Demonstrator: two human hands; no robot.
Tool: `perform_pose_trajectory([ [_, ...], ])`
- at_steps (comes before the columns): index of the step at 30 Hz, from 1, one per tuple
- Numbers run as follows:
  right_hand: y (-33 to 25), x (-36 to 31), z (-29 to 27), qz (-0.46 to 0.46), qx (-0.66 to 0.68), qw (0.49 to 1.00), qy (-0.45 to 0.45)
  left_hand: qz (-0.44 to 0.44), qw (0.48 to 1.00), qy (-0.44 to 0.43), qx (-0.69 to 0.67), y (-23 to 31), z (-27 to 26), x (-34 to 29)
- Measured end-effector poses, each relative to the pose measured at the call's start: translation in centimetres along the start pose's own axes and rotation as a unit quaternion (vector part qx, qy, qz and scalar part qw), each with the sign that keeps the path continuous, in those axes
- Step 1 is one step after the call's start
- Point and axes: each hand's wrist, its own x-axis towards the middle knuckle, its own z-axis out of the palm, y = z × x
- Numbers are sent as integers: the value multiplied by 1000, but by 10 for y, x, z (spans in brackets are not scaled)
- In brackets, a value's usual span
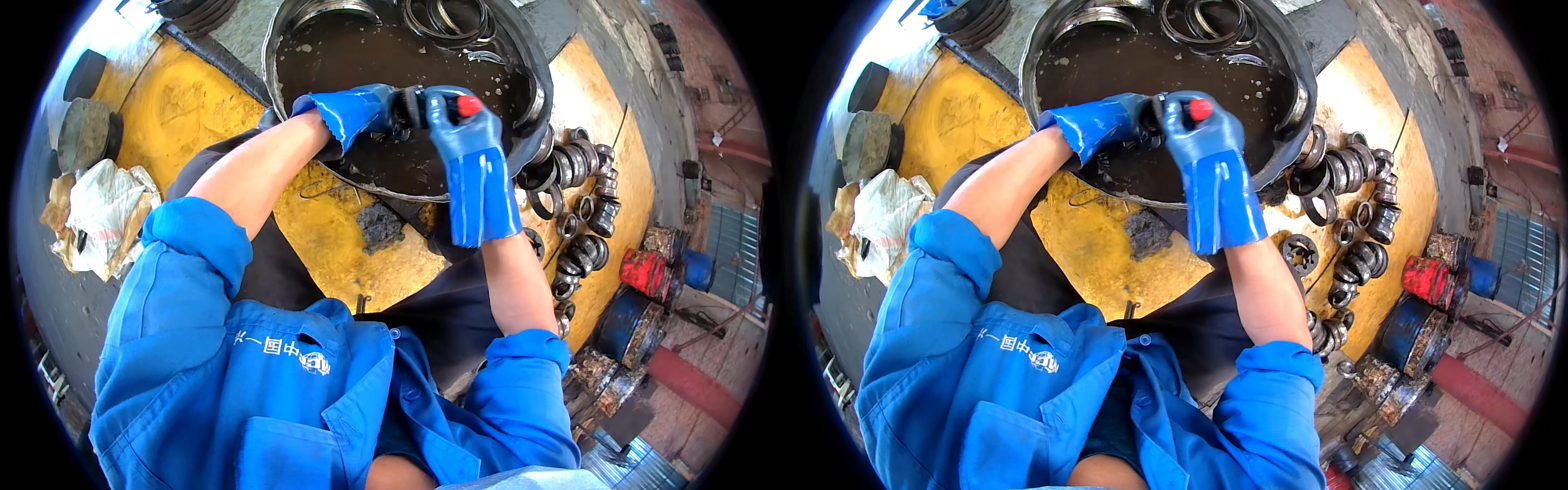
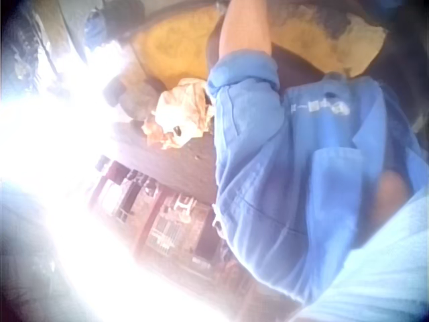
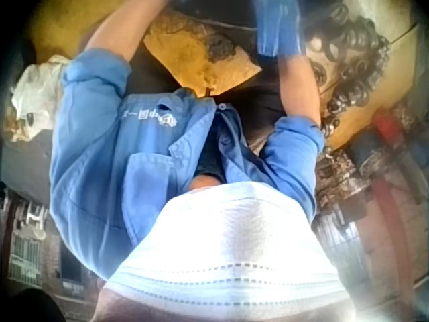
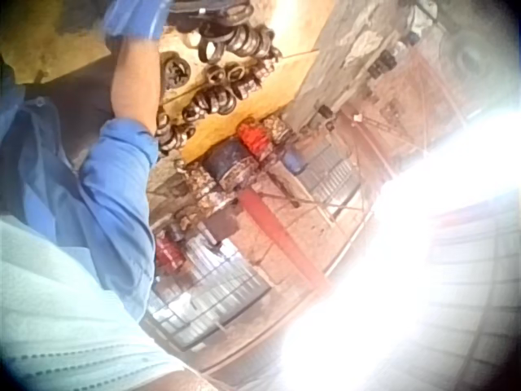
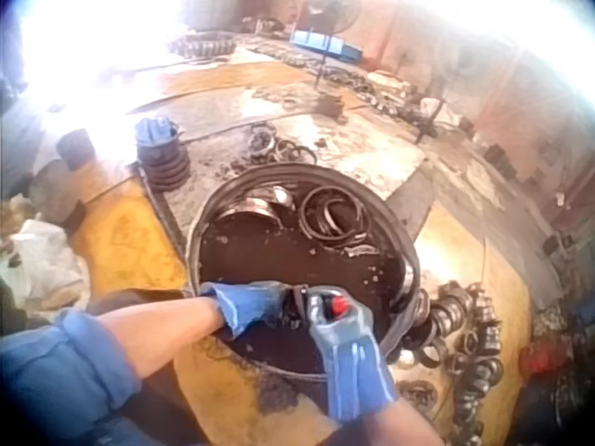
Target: The person cleans various metal rings and mechanical components by dipping them into a basin of dark oil and scrubbing them with a brush.
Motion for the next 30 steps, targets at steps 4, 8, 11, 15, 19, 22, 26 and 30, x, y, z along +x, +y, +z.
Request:
perform_pose_trajectory([
  [4, 6, 25, -25, 72, -93, 993, 21, -78, 995, -26, 53, 19, -10, -4],
  [8, 46, 45, -35, 120, -174, 977, 30, -99, 991, -58, 66, 24, -11, 2],
  [11, 31, 34, -27, 78, -130, 988, 27, -120, 988, -76, 56, 16, -12, 3],
  [15, 3, 9, -13, -11, -45, 999, 20, -129, 987, -68, 68, 22, -11, 1],
  [19, -7, -8, 6, -62, -8, 998, -20, -54, 997, -30, 36, -11, 6, 6],
  [22, -7, -4, -5, 8, 43, 999, -17, -44, 999, -29, -13, -5, 5, 8],
  [26, 20, 20, -29, 66, -30, 997, 18, -130, 990, -54, -18, 5, 2, 11],
  [30, 51, 38, -37, 105, -95, 989, 45, -76, 995, -2, -65, -4, -2, 4],
])
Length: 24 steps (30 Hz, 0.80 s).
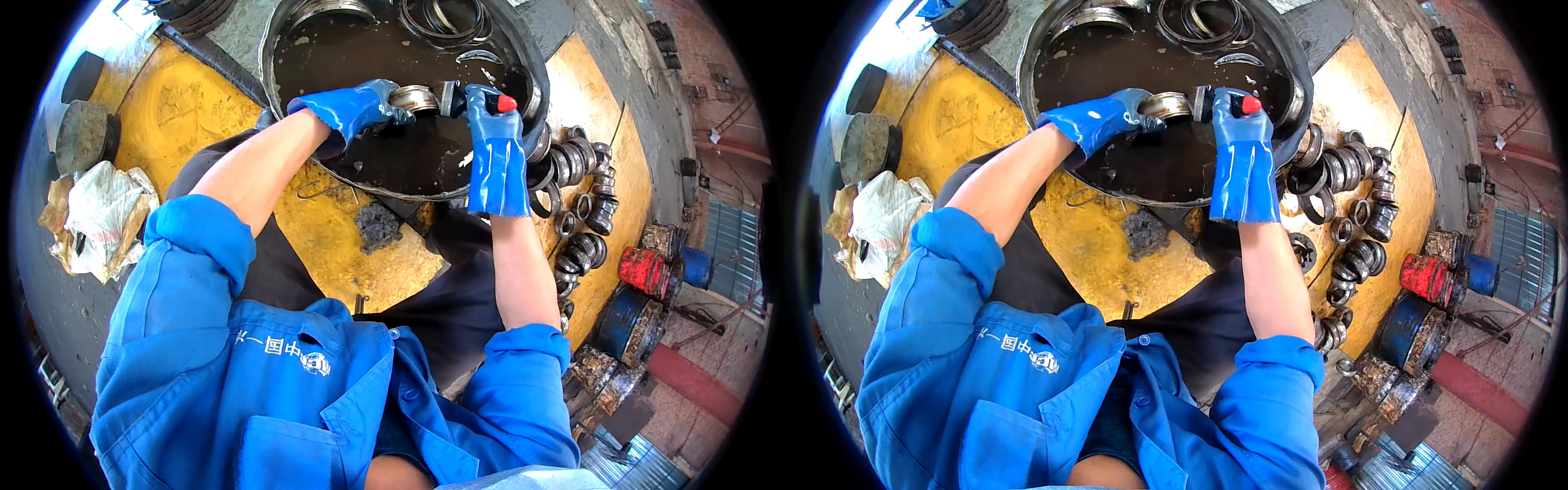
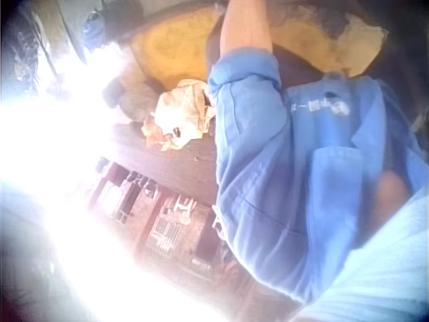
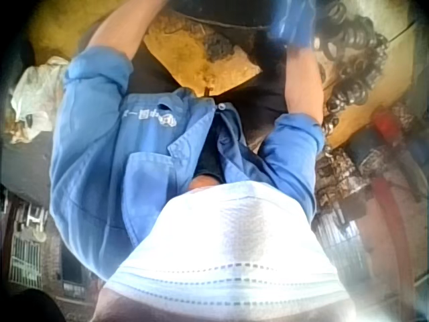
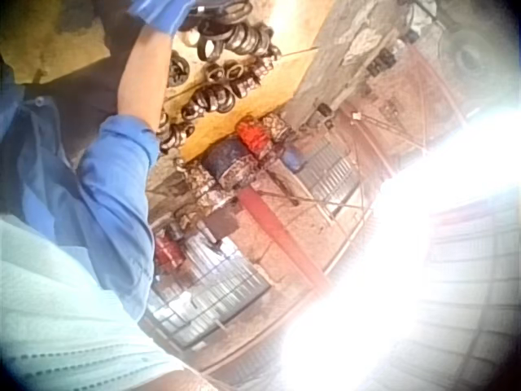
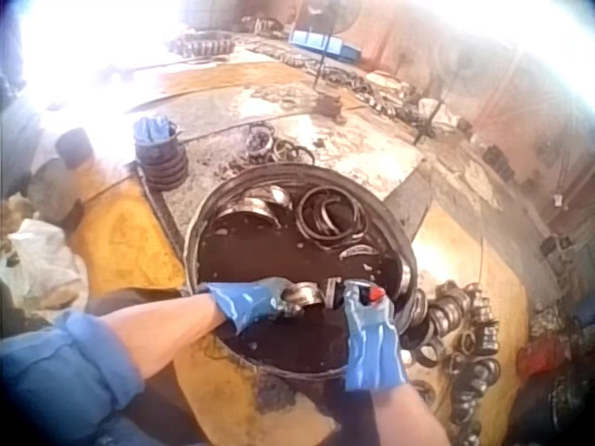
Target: The person cleans various metal rings and mechanical components by dipping them into a basin of dark oil and scrubbing them with a brush.
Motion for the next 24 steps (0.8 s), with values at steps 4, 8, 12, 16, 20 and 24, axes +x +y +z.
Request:
perform_pose_trajectory([
  [4, 2, -8, -8, 2, 6, 1000, 5, 40, 995, 19, 93, 30, -21, -28],
  [8, -23, -26, 3, -48, 79, 996, -15, 31, 995, 34, 88, 14, -25, -30],
  [12, -39, -44, 25, -131, 130, 982, -34, 11, 997, 61, 51, 3, -5, -6],
  [16, -47, -70, 30, -292, 61, 954, -23, -3, 997, 71, 26, 3, -2, 1],
  [20, -37, -89, 35, -303, 56, 948, -84, -8, 997, 73, -10, -10, -2, -5],
  [24, -29, -104, 31, -271, -54, 946, -171, -16, 997, 68, -29, -3, -10, -16],
])
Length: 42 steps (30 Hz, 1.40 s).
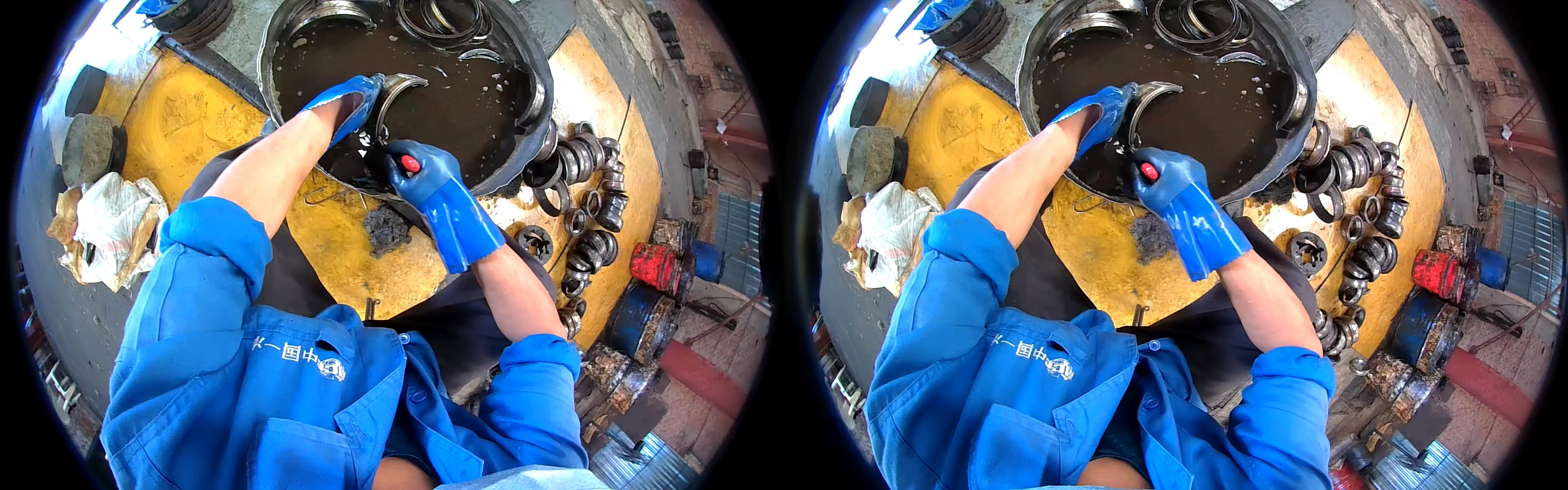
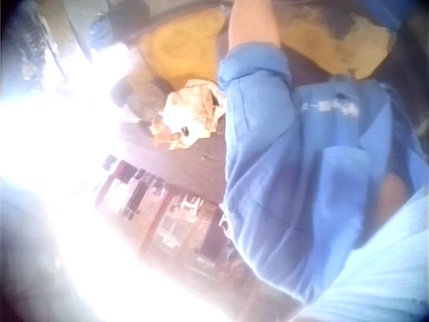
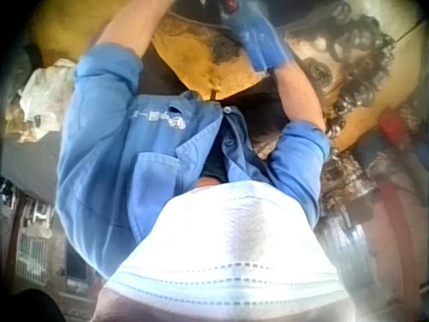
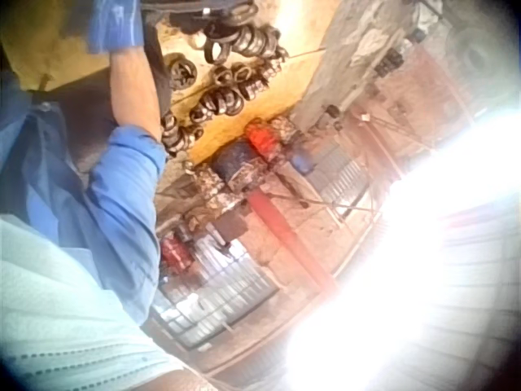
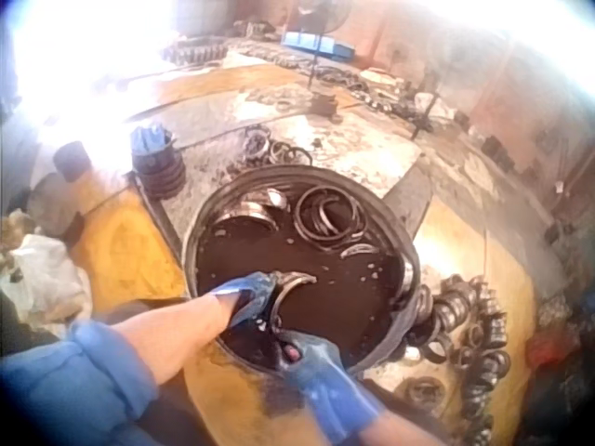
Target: The person cleans various metal rings and mechanical components by dipping them into a basin of dark oil and scrubbing them with a brush.
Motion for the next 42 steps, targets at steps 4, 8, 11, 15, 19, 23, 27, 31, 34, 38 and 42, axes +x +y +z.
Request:
perform_pose_trajectory([
  [4, 21, 6, -16, 153, 124, 980, 12, 17, 991, 34, 128, 7, -4, -4],
  [8, 45, 37, -42, 299, 218, 926, 77, 2, 985, 50, 168, 10, -5, -3],
  [11, 51, 50, -38, 364, 373, 848, 101, 17, 966, 49, 253, 5, -6, 0],
  [15, 57, 57, -20, 435, 494, 749, 69, 18, 987, 47, 155, 2, -5, 4],
  [19, 71, 57, -5, 471, 509, 721, 2, 18, 999, 26, 16, 7, -5, 4],
  [23, 119, 60, 13, 371, 307, 876, -32, 12, 993, -2, -116, 24, -1, 1],
  [27, 102, 62, 13, 309, 33, 939, -145, -3, 981, -8, -191, 42, 5, -5],
  [31, 52, 58, -4, 265, -96, 934, -221, -8, 975, 9, -220, 50, 19, -5],
  [34, 64, 53, 0, 163, -196, 943, -212, 20, 982, 45, -180, 36, 25, 7],
  [38, 52, 51, -4, 99, -323, 887, -314, -28, 962, 28, -271, 27, 31, 8],
  [42, 49, 50, -12, 91, -349, 890, -278, -24, 986, 39, -159, 30, 25, 6],
])
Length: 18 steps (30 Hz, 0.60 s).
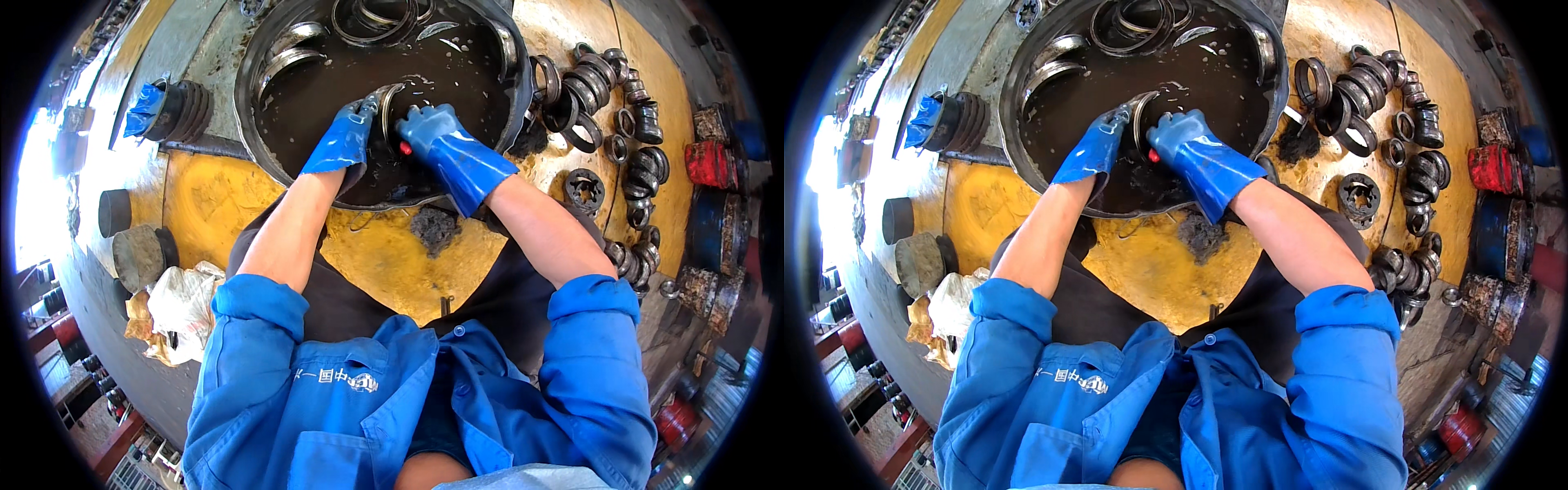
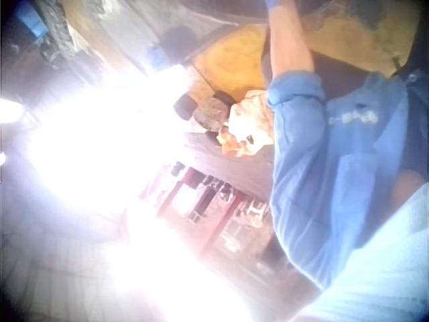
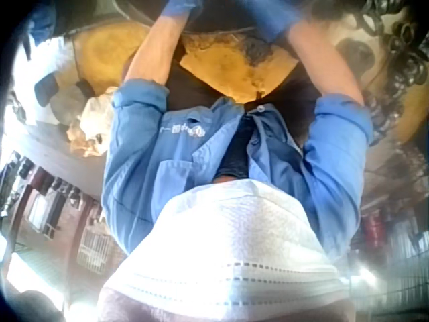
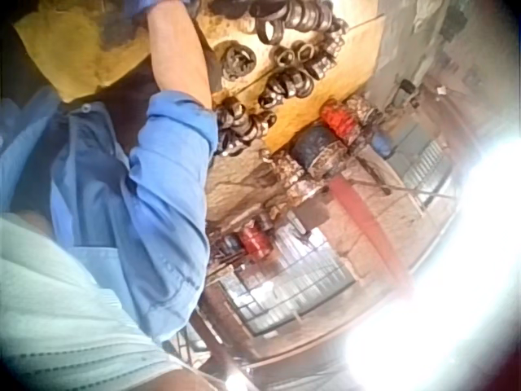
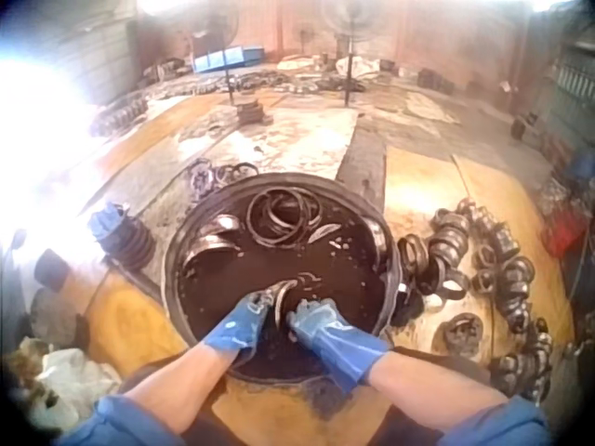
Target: The person cleans various metal rings and mechanical components by dipping them into a basin of dark oil and scrubbing them with a brush.
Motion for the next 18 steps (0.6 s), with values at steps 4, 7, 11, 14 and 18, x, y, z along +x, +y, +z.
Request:
perform_pose_trajectory([
  [4, 18, 7, 6, 54, 207, 965, 149, -10, 992, -44, -114, 4, 5, 1],
  [7, 32, 19, 14, 101, 302, 944, 82, -22, 990, -46, -132, 0, 14, 10],
  [11, 32, 21, 4, 122, 399, 908, 39, -9, 999, -5, -45, -41, 7, 24],
  [14, 42, 3, 7, 118, 495, 861, 19, -22, 999, -1, -50, -31, 9, 22],
  [18, 48, 5, 28, 104, 564, 815, 80, -32, 997, -62, -45, -2, 15, 11],
])
